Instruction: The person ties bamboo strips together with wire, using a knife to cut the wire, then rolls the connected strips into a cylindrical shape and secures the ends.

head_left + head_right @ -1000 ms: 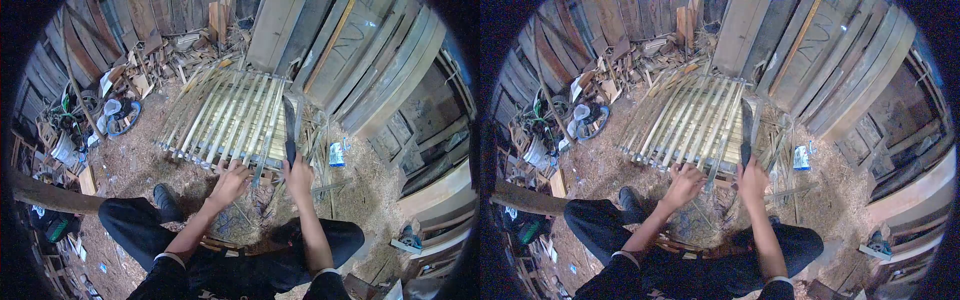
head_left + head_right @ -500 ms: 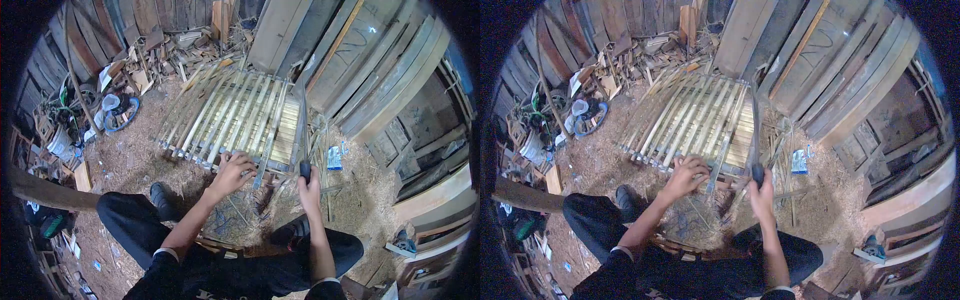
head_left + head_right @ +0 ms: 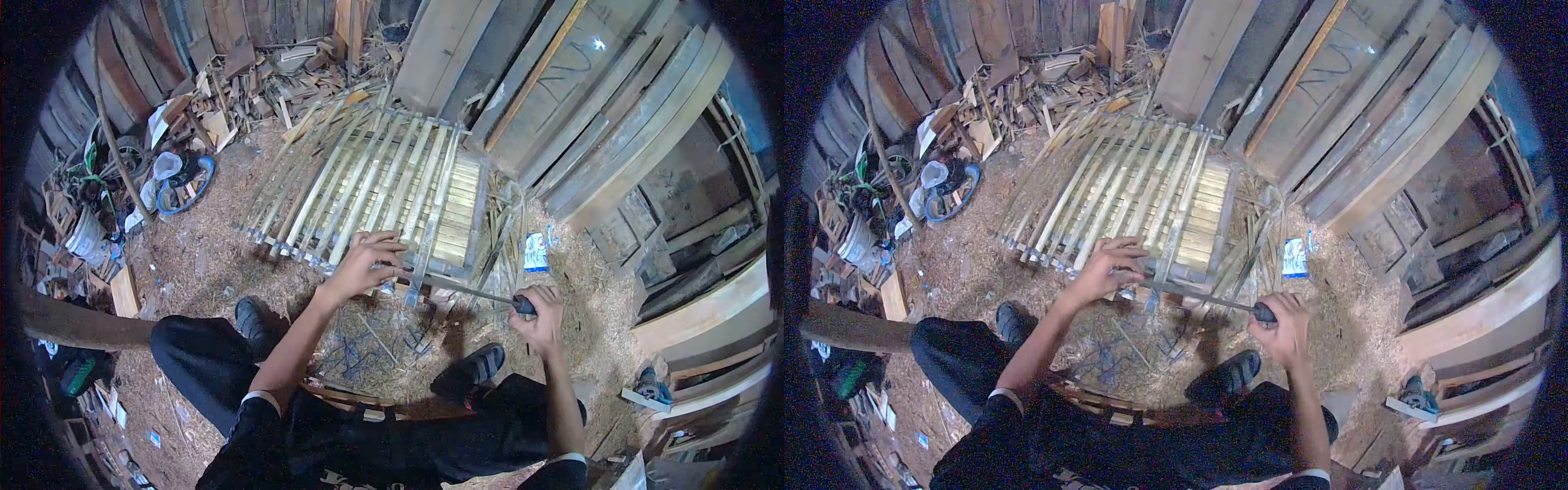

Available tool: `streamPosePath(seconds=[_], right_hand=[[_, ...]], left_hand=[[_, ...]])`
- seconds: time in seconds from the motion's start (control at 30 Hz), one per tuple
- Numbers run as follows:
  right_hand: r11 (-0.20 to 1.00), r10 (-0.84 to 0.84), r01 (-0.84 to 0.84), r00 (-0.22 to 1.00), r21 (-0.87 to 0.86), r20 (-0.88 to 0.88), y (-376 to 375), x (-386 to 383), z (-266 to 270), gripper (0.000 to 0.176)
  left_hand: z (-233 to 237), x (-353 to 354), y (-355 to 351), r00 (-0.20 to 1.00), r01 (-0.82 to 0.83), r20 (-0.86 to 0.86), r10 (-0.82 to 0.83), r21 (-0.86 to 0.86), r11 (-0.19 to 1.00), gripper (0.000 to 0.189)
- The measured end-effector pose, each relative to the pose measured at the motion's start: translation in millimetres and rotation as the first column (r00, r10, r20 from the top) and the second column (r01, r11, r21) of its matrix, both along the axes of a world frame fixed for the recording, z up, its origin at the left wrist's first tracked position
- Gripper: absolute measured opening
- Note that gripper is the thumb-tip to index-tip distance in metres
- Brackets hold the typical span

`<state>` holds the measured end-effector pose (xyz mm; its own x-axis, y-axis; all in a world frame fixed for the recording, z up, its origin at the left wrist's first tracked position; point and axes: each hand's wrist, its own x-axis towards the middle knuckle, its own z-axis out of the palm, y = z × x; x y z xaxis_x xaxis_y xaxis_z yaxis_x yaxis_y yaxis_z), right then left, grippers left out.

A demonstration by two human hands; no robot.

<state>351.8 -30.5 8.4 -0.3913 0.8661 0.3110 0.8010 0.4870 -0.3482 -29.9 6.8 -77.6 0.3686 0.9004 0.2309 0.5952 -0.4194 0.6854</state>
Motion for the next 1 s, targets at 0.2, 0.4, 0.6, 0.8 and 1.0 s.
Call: streamPosePath(seconds=[0.2,0.4,0.6,0.8,1.0], right_hand=[[0.994,0.106,-0.105,0.994,-0.032,0.026,14.2,-12.0,-2.6,0.023],[0.992,0.089,-0.088,0.996,-0.09,0.005,27.9,-22.0,-9.1,0.025],[0.99,0.092,-0.084,0.994,-0.117,0.06,30.1,-32.9,-12.8,0.025],[0.987,0.102,-0.102,0.995,-0.125,-0.001,29.2,-36.8,-19.5,0.029],[0.984,0.038,-0.03,0.999,-0.174,0.04,13.0,-37.7,-24.3,0.038]], left_hand=[[12.4,-1.9,13.4,0.993,0.12,0.015,-0.12,-0.008,0.993,0.02],[23.0,9.9,40.0,0.957,0.29,0.001,-0.291,0.035,0.956,0.017],[25.6,16.5,57.1,0.92,0.362,-0.153,-0.36,-0.02,0.932,0.014],[17.5,20.4,60.7,0.913,0.399,-0.091,-0.398,0.003,0.917,0.023],[17.9,21.8,60.8,0.901,0.393,-0.202,-0.384,0.005,0.92,0.02]])
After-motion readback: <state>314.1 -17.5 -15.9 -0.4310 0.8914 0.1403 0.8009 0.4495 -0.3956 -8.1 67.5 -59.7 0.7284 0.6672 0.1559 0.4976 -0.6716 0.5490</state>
